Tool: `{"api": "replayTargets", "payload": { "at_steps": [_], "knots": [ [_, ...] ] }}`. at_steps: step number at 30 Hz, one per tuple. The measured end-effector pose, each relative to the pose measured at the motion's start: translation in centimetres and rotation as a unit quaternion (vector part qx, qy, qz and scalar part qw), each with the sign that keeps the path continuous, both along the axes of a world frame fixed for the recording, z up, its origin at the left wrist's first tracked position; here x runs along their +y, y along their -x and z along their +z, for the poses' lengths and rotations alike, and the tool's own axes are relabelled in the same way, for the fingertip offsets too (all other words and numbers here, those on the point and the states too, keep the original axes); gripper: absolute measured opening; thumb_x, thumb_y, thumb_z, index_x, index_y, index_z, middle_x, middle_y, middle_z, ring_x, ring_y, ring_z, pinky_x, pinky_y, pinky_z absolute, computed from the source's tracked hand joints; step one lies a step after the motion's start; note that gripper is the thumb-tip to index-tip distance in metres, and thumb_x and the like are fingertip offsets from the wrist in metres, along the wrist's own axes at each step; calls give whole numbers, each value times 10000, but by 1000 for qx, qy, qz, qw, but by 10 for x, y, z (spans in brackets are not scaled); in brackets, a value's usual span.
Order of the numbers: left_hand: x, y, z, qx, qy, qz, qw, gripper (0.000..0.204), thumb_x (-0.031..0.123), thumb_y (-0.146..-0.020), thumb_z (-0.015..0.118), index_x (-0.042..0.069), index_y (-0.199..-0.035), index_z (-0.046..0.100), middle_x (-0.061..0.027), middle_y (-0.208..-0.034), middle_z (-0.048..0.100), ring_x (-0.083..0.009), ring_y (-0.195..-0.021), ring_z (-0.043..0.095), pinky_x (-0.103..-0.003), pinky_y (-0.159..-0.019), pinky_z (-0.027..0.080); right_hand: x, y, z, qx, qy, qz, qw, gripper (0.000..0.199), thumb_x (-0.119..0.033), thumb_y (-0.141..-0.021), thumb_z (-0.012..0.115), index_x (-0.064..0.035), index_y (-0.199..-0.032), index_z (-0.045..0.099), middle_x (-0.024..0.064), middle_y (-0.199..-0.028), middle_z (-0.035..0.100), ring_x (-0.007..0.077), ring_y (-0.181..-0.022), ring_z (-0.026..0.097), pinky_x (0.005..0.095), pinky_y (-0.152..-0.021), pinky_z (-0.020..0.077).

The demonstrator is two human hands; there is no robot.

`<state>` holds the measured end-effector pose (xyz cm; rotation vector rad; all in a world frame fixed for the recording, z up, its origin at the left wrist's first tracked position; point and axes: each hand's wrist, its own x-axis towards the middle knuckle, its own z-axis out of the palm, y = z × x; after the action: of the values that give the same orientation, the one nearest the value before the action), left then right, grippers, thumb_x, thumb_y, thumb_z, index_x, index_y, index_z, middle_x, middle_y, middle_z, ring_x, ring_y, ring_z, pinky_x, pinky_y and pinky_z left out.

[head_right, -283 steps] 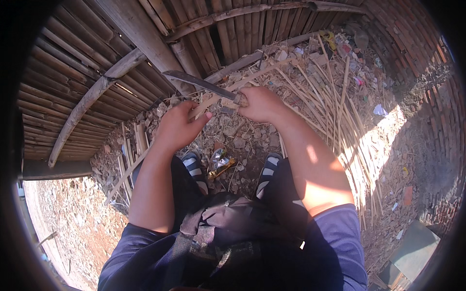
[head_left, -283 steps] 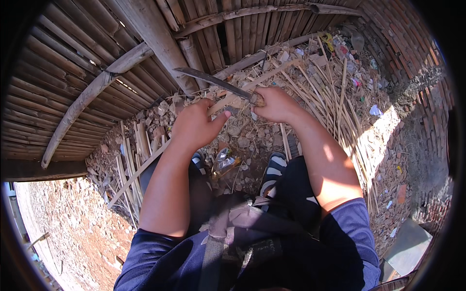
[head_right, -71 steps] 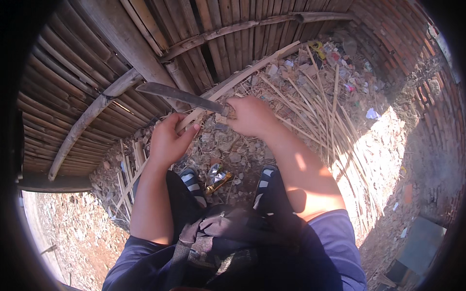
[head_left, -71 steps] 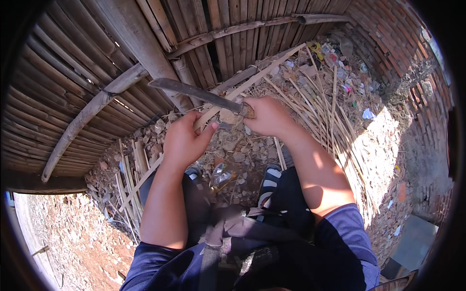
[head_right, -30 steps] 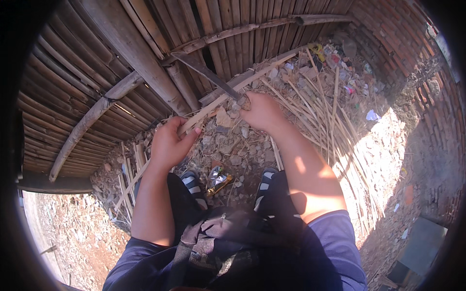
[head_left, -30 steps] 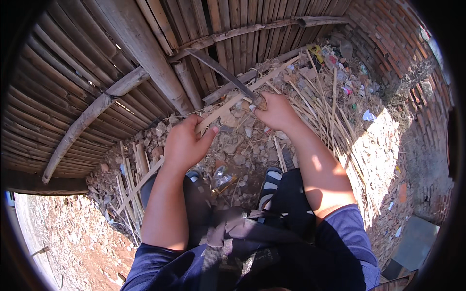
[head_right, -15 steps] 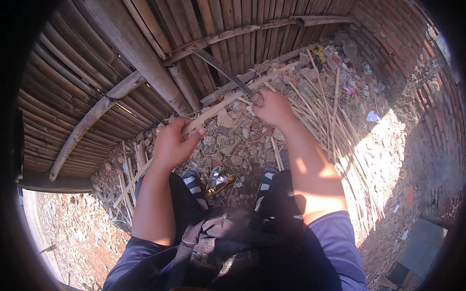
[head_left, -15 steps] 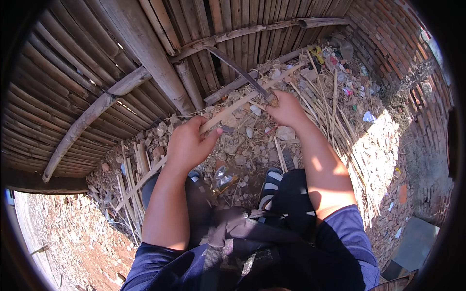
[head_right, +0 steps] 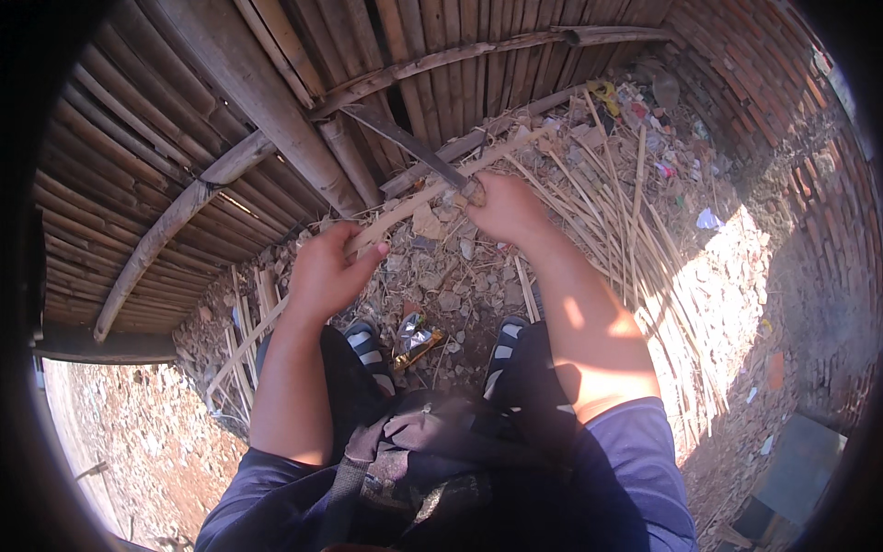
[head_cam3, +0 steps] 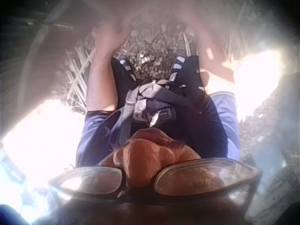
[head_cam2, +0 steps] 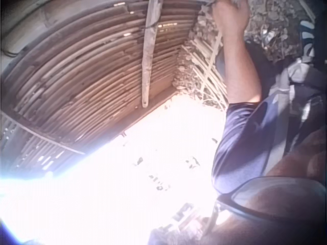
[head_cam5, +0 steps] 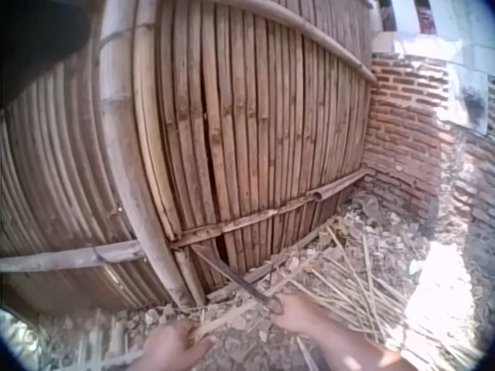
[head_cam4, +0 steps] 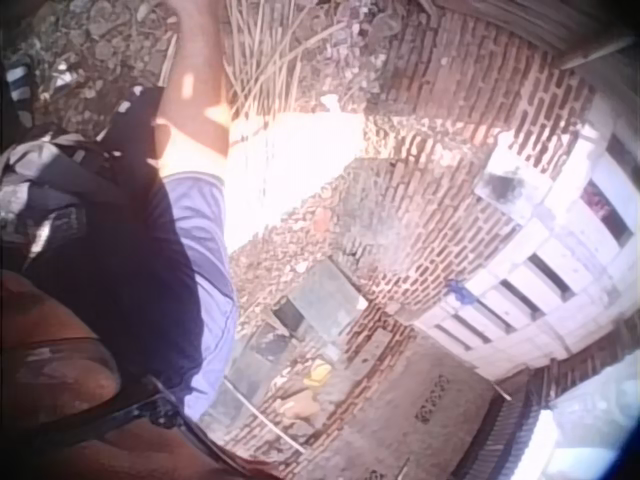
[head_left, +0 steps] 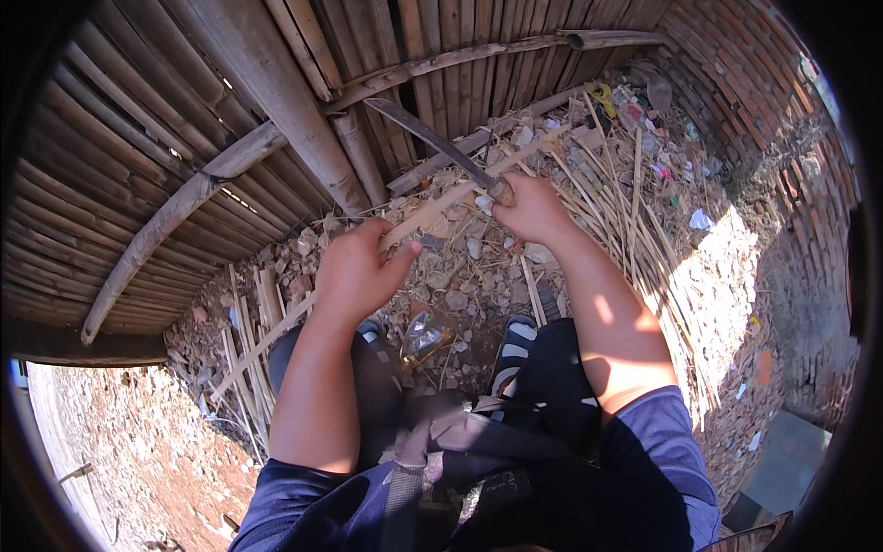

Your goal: The person strips thin layers from a bamboo slat using a large knife, repeatedly drawing the blade along the length of the wood while holding it by hand.

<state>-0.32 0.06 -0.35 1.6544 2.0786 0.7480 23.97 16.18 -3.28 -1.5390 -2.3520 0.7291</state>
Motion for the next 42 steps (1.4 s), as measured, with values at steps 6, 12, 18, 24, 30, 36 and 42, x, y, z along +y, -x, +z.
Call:
{"api": "replayTargets", "payload": {
  "at_steps": [6,12,18,24,30,36,42],
  "knots": [
    [1,-4,4,8,20,-10,1000,506,479,-868,755,33,-1104,719,-185,-822,744,-376,-832,744,-472,-781,578,4,-5,-12,-8,-22,26,999,491,-263,-820,796,-51,-1252,699,234,-975,735,393,-931,724,457,-845,565],
    [2,-2,3,21,29,-18,999,497,450,-875,786,30,-1133,720,-191,-861,742,-347,-816,747,-434,-755,570,6,-5,-14,-16,-26,43,999,487,-289,-823,798,-48,-1236,702,242,-1004,733,410,-950,716,460,-855,566],
    [1,-2,-1,10,27,-10,1000,496,444,-878,791,21,-1126,718,-195,-861,740,-348,-807,747,-432,-746,570,0,-2,-2,-41,32,16,999,446,-304,-817,758,-58,-1184,699,242,-1049,726,411,-1035,693,482,-904,555],
    [1,-2,-1,4,25,-15,1000,490,430,-880,793,13,-1124,715,-200,-876,742,-341,-804,749,-423,-742,572,4,-7,-16,2,-14,41,999,450,-289,-804,781,-28,-1159,694,211,-756,665,385,-755,683,472,-728,526],
    [2,-1,-6,8,23,-16,1000,471,409,-877,799,15,-1122,715,-198,-874,741,-338,-800,748,-420,-743,572,3,-6,-18,24,2,42,999,450,-295,-807,784,-27,-1157,695,216,-783,662,384,-811,688,467,-744,523],
    [2,-3,-3,12,34,-15,999,500,457,-862,764,15,-1089,717,-189,-801,736,-383,-822,743,-480,-771,579,7,-7,-25,18,31,46,998,466,-259,-823,782,-9,-1206,689,190,-747,679,334,-731,706,441,-725,535],
    [2,-3,-3,27,40,-21,999,508,439,-869,789,5,-1122,716,-197,-820,731,-352,-793,744,-435,-741,569,5,-5,-21,14,42,44,998,487,-249,-826,780,-9,-1238,684,185,-747,691,314,-719,717,426,-722,545]
  ]
}}
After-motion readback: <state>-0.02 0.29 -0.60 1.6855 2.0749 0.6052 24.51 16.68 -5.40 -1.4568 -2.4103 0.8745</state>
